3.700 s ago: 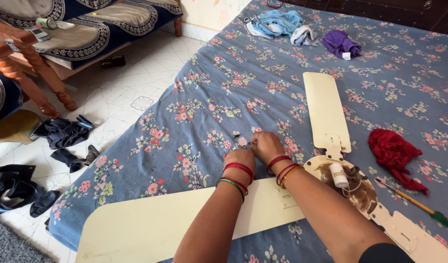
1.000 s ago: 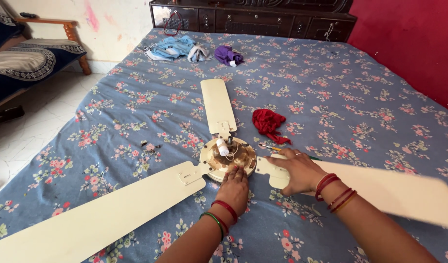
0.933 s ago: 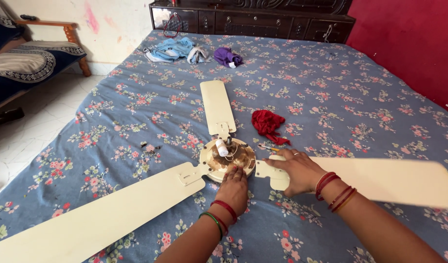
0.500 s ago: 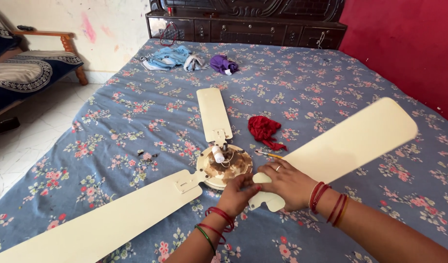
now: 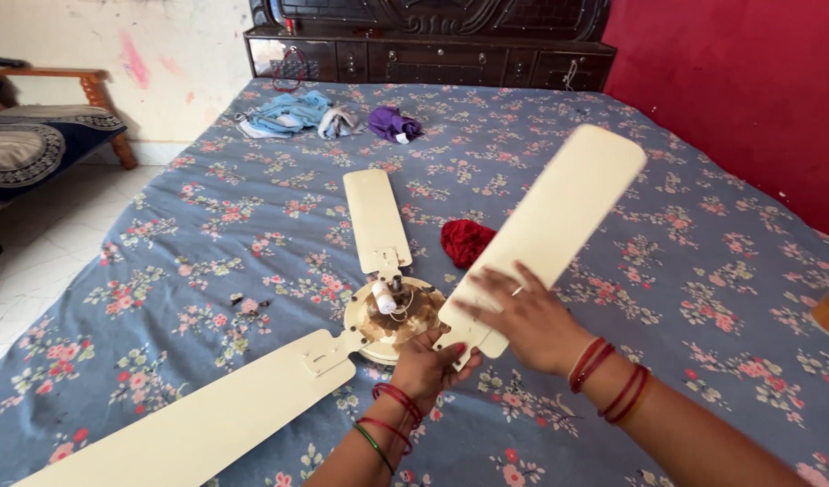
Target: The person uses a screwdriver to loosen screws on a ceiling fan hub placed on a bed. They remove the screws and detach one fan blade, placing it aside on the bed.
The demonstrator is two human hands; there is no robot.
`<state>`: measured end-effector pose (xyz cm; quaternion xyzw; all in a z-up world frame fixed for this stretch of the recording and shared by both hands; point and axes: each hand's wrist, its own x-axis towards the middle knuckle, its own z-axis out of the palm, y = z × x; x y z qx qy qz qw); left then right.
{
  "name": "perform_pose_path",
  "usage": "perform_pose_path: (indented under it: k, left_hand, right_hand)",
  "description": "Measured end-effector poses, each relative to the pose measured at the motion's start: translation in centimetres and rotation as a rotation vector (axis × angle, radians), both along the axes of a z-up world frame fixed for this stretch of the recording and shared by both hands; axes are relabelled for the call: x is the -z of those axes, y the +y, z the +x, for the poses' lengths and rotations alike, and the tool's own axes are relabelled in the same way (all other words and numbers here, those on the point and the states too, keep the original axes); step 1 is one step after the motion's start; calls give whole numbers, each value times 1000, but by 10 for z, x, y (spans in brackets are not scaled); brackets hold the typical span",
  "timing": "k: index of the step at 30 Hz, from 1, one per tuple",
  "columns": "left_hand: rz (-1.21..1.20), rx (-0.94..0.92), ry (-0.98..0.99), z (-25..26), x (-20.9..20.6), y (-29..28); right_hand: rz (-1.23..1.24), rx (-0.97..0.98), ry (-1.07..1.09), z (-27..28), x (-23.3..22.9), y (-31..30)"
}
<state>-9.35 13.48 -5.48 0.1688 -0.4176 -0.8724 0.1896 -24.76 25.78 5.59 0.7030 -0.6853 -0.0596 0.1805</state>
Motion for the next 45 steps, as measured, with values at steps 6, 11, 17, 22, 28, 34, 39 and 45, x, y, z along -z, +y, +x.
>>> perform_pose_path:
  k: [6, 11, 17, 22, 28, 34, 39, 45]
  left_hand:
    - [76, -41, 9, -51, -19, 28]
    - [93, -76, 95, -118, -18, 58]
    - [-223, -107, 80, -183, -2, 75]
    - [-945, 122, 3, -190, 10, 54]
    - [-1750, 318, -666, -168, 15, 24]
    - [-1657, 600, -961, -179, 15, 12]
    - [-1638, 653, -1008, -189, 26, 8]
    - [-1640, 710, -1028, -191, 30, 7]
  right_hand:
    - [-880, 236, -919, -16, 36, 30]
    - [-1099, 64, -1458, -46, 70, 33]
    - [-1194, 241, -1716, -102, 72, 38]
    - [-1231, 386, -1745, -165, 60, 59]
    - [-1214, 583, -1767, -252, 59, 70]
    - [-1183, 805, -1695, -302, 89, 67]
    - [-1190, 921, -1707, -319, 108, 54]
    - [-1146, 1079, -1677, -314, 122, 39]
